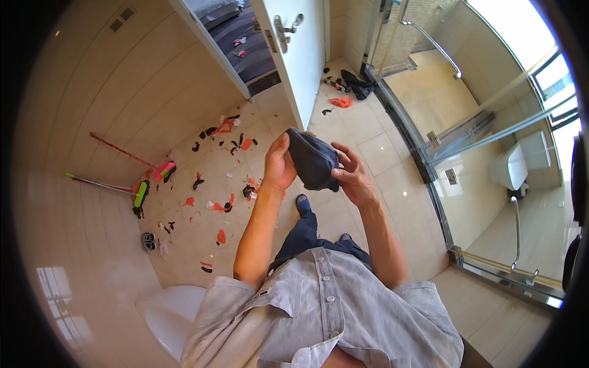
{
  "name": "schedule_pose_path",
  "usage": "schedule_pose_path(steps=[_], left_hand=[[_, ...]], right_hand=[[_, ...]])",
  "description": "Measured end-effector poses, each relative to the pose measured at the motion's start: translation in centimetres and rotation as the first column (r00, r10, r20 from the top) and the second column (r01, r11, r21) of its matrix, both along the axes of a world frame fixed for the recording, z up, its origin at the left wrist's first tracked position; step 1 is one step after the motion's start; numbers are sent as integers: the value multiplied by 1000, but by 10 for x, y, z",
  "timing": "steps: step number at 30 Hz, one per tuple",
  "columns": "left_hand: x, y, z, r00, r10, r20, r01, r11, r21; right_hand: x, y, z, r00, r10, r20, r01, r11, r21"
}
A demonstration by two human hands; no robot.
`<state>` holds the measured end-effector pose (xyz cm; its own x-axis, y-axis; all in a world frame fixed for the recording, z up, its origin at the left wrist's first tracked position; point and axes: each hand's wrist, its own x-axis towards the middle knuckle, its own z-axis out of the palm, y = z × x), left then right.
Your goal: The person cleans a glass shower door using a dark cloth. They wet the cloth at the sink, wring it out, and wipe the glass surface in broad strokes, then return to the sink to rinse and wring the cloth again before resuming wiping.
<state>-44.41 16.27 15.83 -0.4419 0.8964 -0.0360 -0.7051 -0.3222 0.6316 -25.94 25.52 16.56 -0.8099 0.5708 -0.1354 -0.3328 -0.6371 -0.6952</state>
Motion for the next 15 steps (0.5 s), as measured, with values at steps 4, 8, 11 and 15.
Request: schedule_pose_path(steps=[4, 8, 11, 15], left_hand=[[-43, 16, 4, 1000, -10, -30, 6, 991, -132], [-86, 24, -1, 998, 3, -62, -17, 976, -218], [-102, 29, -5, 999, 4, -50, -16, 970, -242], [-105, 46, -14, 984, 71, -166, -135, 899, -416]], right_hand=[[-54, 10, -10, 978, -159, 132, 134, 974, 182], [-100, 10, 7, 916, -401, -32, 394, 876, 278], [-122, 10, 19, 870, -491, -31, 473, 818, 327], [-135, 27, 22, 830, -550, 90, 520, 822, 231]])
